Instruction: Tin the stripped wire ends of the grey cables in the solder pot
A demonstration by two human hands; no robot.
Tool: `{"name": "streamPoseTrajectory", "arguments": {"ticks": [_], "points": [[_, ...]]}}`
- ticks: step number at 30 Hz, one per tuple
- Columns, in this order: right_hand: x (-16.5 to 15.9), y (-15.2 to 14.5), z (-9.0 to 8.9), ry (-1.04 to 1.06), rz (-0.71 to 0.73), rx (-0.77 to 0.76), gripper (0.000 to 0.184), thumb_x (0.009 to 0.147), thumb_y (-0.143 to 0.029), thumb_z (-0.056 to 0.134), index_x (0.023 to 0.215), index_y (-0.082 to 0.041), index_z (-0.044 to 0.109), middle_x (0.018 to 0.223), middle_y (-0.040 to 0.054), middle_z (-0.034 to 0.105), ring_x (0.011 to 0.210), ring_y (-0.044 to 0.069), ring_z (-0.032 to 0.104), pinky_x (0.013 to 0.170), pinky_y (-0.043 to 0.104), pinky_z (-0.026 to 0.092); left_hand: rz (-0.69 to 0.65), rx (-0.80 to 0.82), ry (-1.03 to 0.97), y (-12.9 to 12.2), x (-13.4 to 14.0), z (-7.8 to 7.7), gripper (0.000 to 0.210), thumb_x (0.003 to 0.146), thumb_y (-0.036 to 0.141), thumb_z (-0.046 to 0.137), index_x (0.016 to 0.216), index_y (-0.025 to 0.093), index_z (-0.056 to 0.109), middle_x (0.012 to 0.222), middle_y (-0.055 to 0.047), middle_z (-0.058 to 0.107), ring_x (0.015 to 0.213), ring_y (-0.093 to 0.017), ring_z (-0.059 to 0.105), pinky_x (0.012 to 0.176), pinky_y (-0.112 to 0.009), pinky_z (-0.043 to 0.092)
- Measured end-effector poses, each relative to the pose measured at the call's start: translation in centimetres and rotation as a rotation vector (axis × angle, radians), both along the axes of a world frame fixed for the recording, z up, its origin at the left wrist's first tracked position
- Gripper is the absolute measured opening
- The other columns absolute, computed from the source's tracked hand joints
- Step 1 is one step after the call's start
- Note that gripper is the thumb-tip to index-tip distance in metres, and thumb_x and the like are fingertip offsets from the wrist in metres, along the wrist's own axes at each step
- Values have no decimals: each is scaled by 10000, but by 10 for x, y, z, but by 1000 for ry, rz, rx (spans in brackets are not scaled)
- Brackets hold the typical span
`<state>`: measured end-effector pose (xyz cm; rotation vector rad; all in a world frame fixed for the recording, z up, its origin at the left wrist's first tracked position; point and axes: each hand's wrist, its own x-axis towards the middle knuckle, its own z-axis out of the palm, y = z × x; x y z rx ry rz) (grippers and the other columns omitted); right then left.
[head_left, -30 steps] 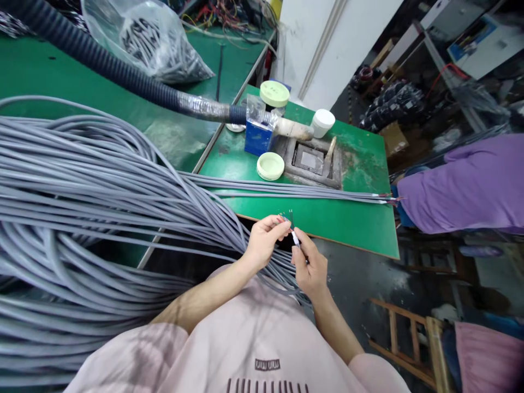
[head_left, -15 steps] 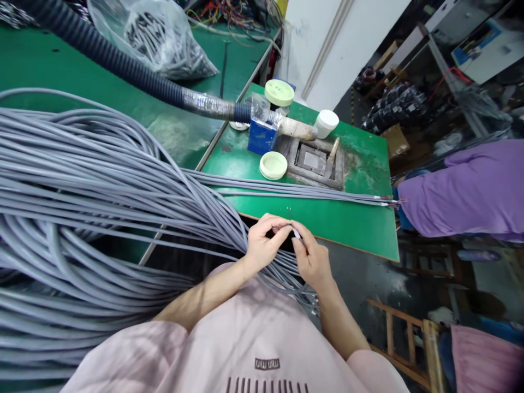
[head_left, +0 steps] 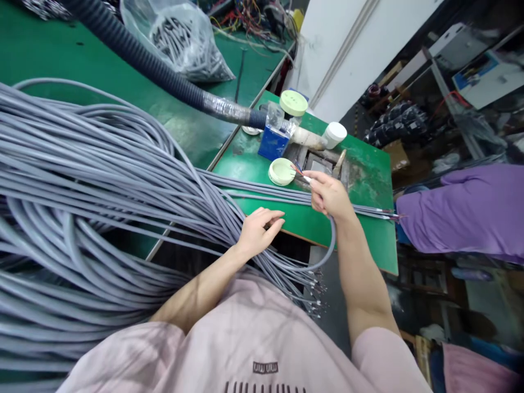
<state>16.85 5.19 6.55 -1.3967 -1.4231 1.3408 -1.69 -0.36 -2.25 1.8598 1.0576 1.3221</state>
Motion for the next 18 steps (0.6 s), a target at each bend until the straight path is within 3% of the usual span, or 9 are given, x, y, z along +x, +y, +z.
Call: {"name": "streamPoseTrajectory", "arguments": {"ticks": [8, 18], "points": [[-14, 48, 0, -170, 83, -133, 365, 811, -283, 551, 1129, -105, 577, 294, -115, 360, 215, 73, 265, 261, 183, 197, -37, 76, 138, 7, 0, -14, 181, 888, 275, 535, 908, 169, 681, 683, -27, 669, 649, -138, 569, 644, -277, 461], [-18, 60, 0, -226, 99, -185, 357, 799, -295, 580, 1104, -110, 601, 307, -113, 346, 223, 62, 274, 268, 185, 193, -59, 59, 195, 8, -2, -13, 198, 893, 283, 512, 918, 175, 676, 707, -34, 671, 654, -142, 572, 654, -277, 447]]}}
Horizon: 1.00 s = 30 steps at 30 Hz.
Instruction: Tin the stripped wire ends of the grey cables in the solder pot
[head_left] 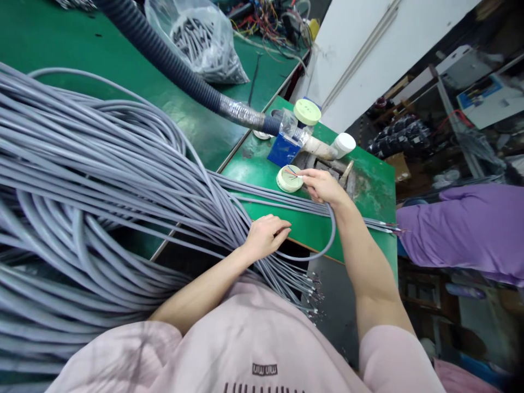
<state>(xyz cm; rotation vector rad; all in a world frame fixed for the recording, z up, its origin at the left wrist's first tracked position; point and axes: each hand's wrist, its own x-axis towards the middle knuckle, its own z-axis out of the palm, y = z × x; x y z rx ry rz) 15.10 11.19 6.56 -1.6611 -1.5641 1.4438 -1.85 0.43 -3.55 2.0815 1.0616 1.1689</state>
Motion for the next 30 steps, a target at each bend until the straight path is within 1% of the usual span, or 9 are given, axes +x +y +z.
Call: {"name": "streamPoseTrajectory", "arguments": {"ticks": [4, 7, 10, 13, 16, 23, 30], "points": [[20, -8, 15, -18, -29, 54, 362, 812, -275, 561, 1137, -118, 583, 312, -104, 369, 225, 63, 278, 282, 187, 211, -20, -42, -13, 1, -2, 2, 179, 884, 277, 527, 924, 184, 674, 717, -33, 670, 675, -144, 574, 655, -269, 445], [45, -13, 27, -10, -108, 81, 351, 806, -252, 561, 1128, -114, 579, 315, -102, 369, 224, 62, 276, 292, 191, 220, -33, -70, -15, 2, -2, 4, 168, 874, 271, 542, 931, 180, 672, 720, -33, 671, 693, -152, 576, 663, -272, 448], [71, -12, 31, -8, -188, 84, 334, 793, -246, 574, 1101, -115, 583, 315, -103, 365, 224, 60, 273, 299, 192, 216, -42, -77, 7, 3, -2, 4, 169, 869, 277, 552, 938, 182, 673, 732, -32, 676, 704, -157, 576, 664, -275, 447], [89, -5, 28, -9, -237, 47, 346, 779, -268, 605, 1087, -112, 587, 313, -108, 355, 223, 58, 267, 303, 192, 201, -45, -70, 23, 3, -1, 4, 176, 872, 281, 549, 948, 183, 675, 740, -33, 677, 705, -155, 574, 666, -275, 448], [98, 4, 23, -23, -257, 0, 367, 770, -281, 627, 1082, -92, 591, 308, -111, 350, 223, 53, 264, 305, 192, 196, -43, -59, 32, 3, -1, 4, 174, 873, 274, 547, 946, 184, 676, 760, -39, 686, 704, -155, 577, 667, -278, 449], [108, 20, 10, -59, -255, -86, 413, 765, -253, 617, 1131, -64, 582, 300, -112, 350, 213, 60, 264, 297, 196, 196, -38, -42, 53, 4, 0, 3, 175, 876, 278, 539, 939, 190, 676, 768, -41, 689, 710, -159, 586, 663, -283, 453], [113, 28, 0, -75, -237, -107, 431, 765, -251, 619, 1147, -57, 583, 298, -115, 338, 218, 58, 261, 301, 196, 193, -42, -25, 51, 4, 0, 2, 181, 880, 283, 532, 947, 192, 673, 766, -42, 687, 701, -157, 583, 661, -286, 451]]}}
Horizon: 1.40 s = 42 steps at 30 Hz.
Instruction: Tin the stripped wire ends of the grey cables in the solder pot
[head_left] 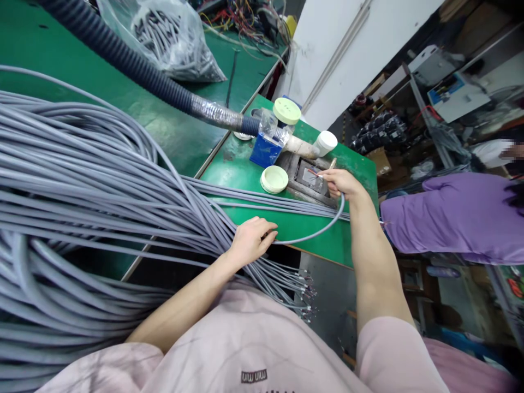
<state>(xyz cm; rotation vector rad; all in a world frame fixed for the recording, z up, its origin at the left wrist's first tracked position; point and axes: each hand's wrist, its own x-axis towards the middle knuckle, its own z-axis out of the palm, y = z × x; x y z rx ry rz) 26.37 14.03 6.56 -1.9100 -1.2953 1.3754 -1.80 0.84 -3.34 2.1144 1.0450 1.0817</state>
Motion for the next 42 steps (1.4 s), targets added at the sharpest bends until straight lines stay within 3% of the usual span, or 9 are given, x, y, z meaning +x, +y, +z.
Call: {"name": "streamPoseTrajectory", "arguments": {"ticks": [7, 23, 27, 31, 34, 38, 42], "points": [[-2, 1, -2, 5, -12, -22, 446, 765, -193, 589, 1184, -46, 558, 288, -112, 338, 215, 61, 262, 302, 186, 184, 2, 2, 8, 0, 0, 0, 181, 881, 281, 530, 947, 188, 671, 775, -48, 690, 709, -163, 587, 662, -292, 453], [-2, -7, 4, 17, -16, 29, 448, 756, -235, 600, 1165, -55, 566, 291, -111, 345, 217, 68, 255, 296, 194, 192, 3, -3, 21, 0, 0, 0, 187, 884, 286, 525, 942, 183, 670, 784, -45, 694, 713, -160, 580, 670, -288, 451], [-15, -44, 18, 15, 18, 166, 436, 780, -296, 586, 1170, -105, 557, 314, -111, 356, 234, 72, 273, 302, 199, 223, -2, -15, 15, 0, 0, 0, 189, 882, 291, 528, 949, 188, 672, 784, -44, 692, 715, -161, 582, 677, -289, 452], [-51, -116, 24, -193, 39, 411, 376, 877, -352, 494, 1202, -178, 565, 371, -86, 382, 287, 93, 342, 319, 222, 266, -6, -69, -33, -1, -1, 1, 177, 868, 280, 548, 928, 186, 685, 732, -38, 675, 693, -158, 566, 662, -285, 441], [-85, -169, 11, -402, 92, 541, 359, 911, -325, 454, 1240, -223, 557, 546, -17, 571, 403, 122, 478, 399, 251, 382, -40, -173, -162, -3, -1, 4, 173, 851, 286, 579, 911, 179, 700, 712, -35, 666, 694, -151, 561, 693, -293, 440], [-122, -210, -18, -540, 166, 769, 360, 925, -253, 438, 1271, -229, 533, 917, 53, 722, 622, 144, 651, 581, 256, 512, -238, -513, -502, -14, 3, 12, 233, 820, 344, 625, 935, 163, 715, 788, -48, 656, 733, -139, 582, 717, -279, 461], [-138, -221, -36, -619, 211, 963, 414, 916, -183, 459, 1328, -202, 488, 1004, 79, 733, 685, 148, 693, 654, 247, 528, -390, -914, -850, -30, 12, 11, 322, 742, 433, 700, 890, 149, 726, 807, -45, 646, 709, -130, 588, 700, -267, 478]]}}
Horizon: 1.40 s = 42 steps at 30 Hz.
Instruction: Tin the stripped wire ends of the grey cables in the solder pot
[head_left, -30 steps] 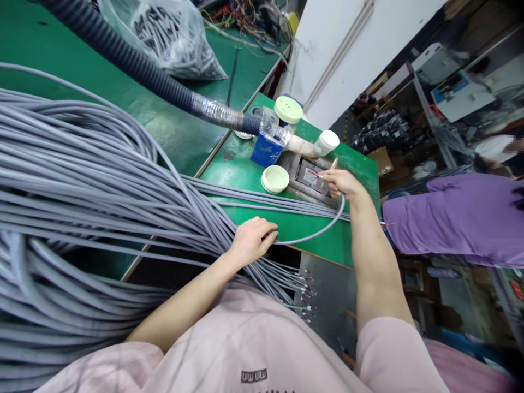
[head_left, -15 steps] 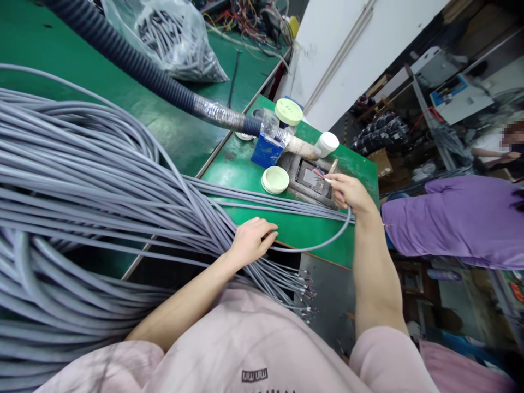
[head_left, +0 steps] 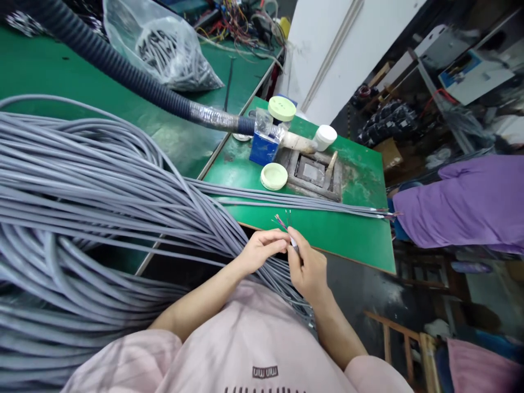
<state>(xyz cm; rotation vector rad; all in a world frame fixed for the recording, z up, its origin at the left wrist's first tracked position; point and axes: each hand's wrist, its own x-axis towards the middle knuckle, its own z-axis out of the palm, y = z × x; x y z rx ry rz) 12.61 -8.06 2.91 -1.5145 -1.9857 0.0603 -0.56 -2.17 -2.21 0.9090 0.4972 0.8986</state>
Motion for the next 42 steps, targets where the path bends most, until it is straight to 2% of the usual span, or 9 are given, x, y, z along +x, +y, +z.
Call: {"name": "streamPoseTrajectory", "arguments": {"ticks": [6, 11, 13, 16, 18, 23, 30, 36, 42], "points": [[-2, -5, -4, -58, 28, 80, 505, 902, -132, 468, 1400, -186, 403, 885, 67, 752, 654, 151, 693, 636, 250, 517, -8, -192, -60, -12, 8, -4, 326, 655, 428, 776, 761, 124, 727, 697, -28, 622, 663, -116, 542, 675, -246, 443], [-4, -10, -9, 33, 21, 32, 528, 888, -126, 485, 1399, -229, 397, 1007, 66, 730, 699, 147, 690, 680, 254, 526, -41, -304, -104, -15, 10, 8, 309, 637, 402, 793, 682, 114, 691, 625, -8, 587, 605, -94, 514, 620, -219, 408], [-3, -13, -9, 133, 13, -27, 530, 880, -161, 515, 1391, -242, 399, 993, 52, 723, 717, 143, 680, 685, 252, 530, -67, -326, -126, -15, 10, 13, 321, 640, 411, 789, 697, 113, 687, 625, -11, 592, 592, -96, 522, 615, -222, 409], [4, -16, -6, 346, -23, -117, 520, 849, -219, 580, 1347, -247, 436, 771, -17, 688, 644, 125, 632, 654, 245, 522, -82, -279, -119, -15, 9, 15, 329, 667, 426, 769, 745, 115, 695, 700, -26, 629, 604, -90, 530, 624, -218, 411], [11, -14, -3, 463, -71, -141, 418, 837, -232, 595, 1249, -250, 522, 681, -45, 631, 615, 115, 597, 651, 245, 507, -87, -233, -98, -14, 8, 15, 335, 690, 442, 749, 756, 119, 694, 743, -33, 646, 616, -86, 535, 632, -214, 415], [26, 5, 1, 605, -121, -241, 135, 835, -280, 582, 911, -223, 678, 783, 3, 615, 730, 134, 586, 674, 266, 471, -168, -204, -62, -18, 13, 19, 392, 686, 502, 732, 725, 120, 648, 691, -49, 666, 668, -140, 612, 694, -262, 465], [20, 24, -8, 1097, -90, -389, 213, 770, -313, 662, 609, -195, 590, 664, -25, 521, 636, 105, 492, 615, 248, 409, -178, -238, -11, -25, 19, 28, 426, 621, 511, 770, 720, 117, 642, 619, -29, 668, 564, -109, 594, 597, -234, 446], [16, 24, -12, 1360, -140, -405, 200, 685, -312, 719, 609, -198, 573, 665, -26, 519, 636, 108, 501, 594, 238, 417, -102, -259, 36, -24, 20, 28, 465, 584, 535, 779, 687, 107, 630, 602, -25, 659, 548, -100, 591, 572, -224, 444], [21, 22, -18, 1341, -150, -462, 196, 701, -349, 689, 662, -200, 567, 682, -13, 551, 636, 118, 515, 582, 242, 433, -100, -282, 66, -25, 24, 26, 471, 553, 534, 790, 643, 110, 605, 575, -12, 643, 532, -93, 584, 576, -228, 467]]}}
